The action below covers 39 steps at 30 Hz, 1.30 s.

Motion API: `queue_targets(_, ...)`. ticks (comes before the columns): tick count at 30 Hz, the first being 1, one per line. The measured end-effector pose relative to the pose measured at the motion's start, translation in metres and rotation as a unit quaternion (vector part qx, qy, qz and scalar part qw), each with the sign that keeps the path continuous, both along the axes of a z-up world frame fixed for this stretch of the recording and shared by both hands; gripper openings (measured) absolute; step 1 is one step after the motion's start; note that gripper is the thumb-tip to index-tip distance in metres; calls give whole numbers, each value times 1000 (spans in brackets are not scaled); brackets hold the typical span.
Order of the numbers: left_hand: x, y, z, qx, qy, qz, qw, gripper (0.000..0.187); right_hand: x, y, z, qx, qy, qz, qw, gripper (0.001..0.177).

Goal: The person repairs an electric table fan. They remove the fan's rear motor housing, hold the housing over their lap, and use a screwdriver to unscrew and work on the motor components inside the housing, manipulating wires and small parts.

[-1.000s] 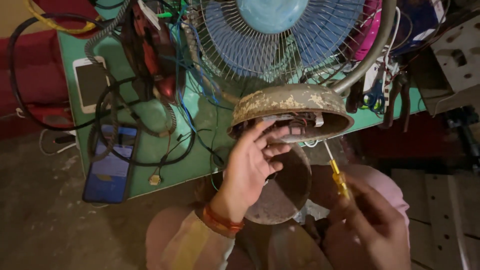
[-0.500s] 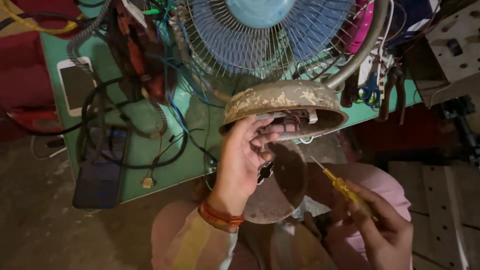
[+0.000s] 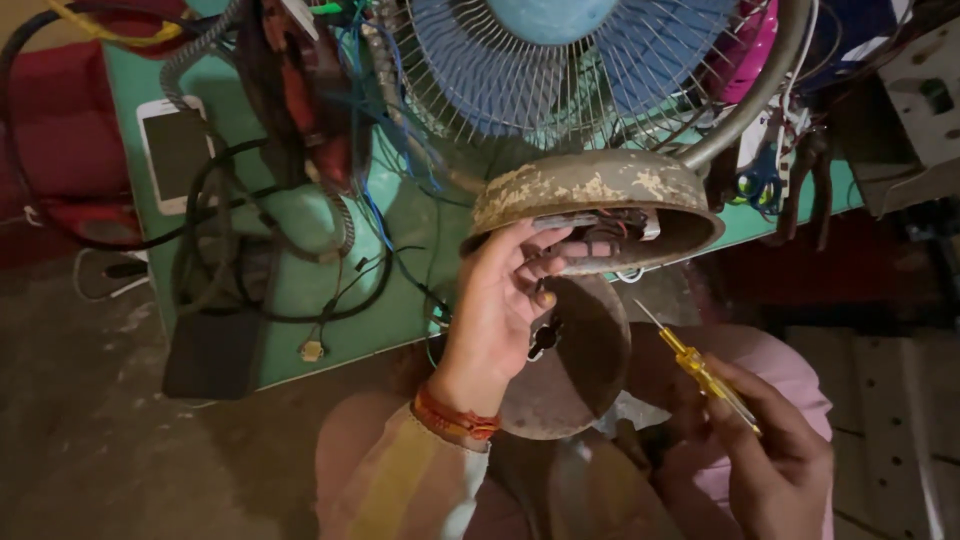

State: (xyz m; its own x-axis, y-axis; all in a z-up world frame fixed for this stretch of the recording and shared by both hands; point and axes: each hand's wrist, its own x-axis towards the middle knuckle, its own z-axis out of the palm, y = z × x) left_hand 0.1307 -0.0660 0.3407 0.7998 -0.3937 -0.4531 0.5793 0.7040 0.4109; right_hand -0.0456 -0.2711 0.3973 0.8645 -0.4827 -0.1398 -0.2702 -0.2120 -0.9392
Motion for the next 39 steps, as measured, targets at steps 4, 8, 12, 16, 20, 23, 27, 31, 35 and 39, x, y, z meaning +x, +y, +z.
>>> queue_targets(4,2,1,10,-11,9,1,1000,34,2,14,1,66,30,-51,996,35)
queue_targets(8,2,2,12,-11,25,4,1000,32,-1,10,-5,36,11,-4,999,36)
queue_targets(12,2,1,10,-6,20,16,1000,28,3,15,0,9,29,-15,999,38)
queue_targets(16,4,-2,11,13,21,22,999,25,19,36,11,-10,85,-66,994,43)
queue_targets(20,5,-2,22,46,14,9,999,23,45,59,29,-90,-14,38,995,39)
queue_targets(23,6,-1,26,64,14,0,998,22,58,71,32,-99,-37,51,993,39)
queue_targets(27,5,0,26,75,18,-1,997,23,63,73,25,-104,-41,58,992,39)
queue_targets(31,4,0,24,75,12,1,997,21,66,73,21,-136,-45,73,987,38)
queue_targets(35,5,1,24,61,-5,-4,998,21,68,72,19,-139,-82,84,983,36)
queue_targets(39,6,1,25,71,10,-9,997,20,68,70,16,-152,-41,73,985,38)
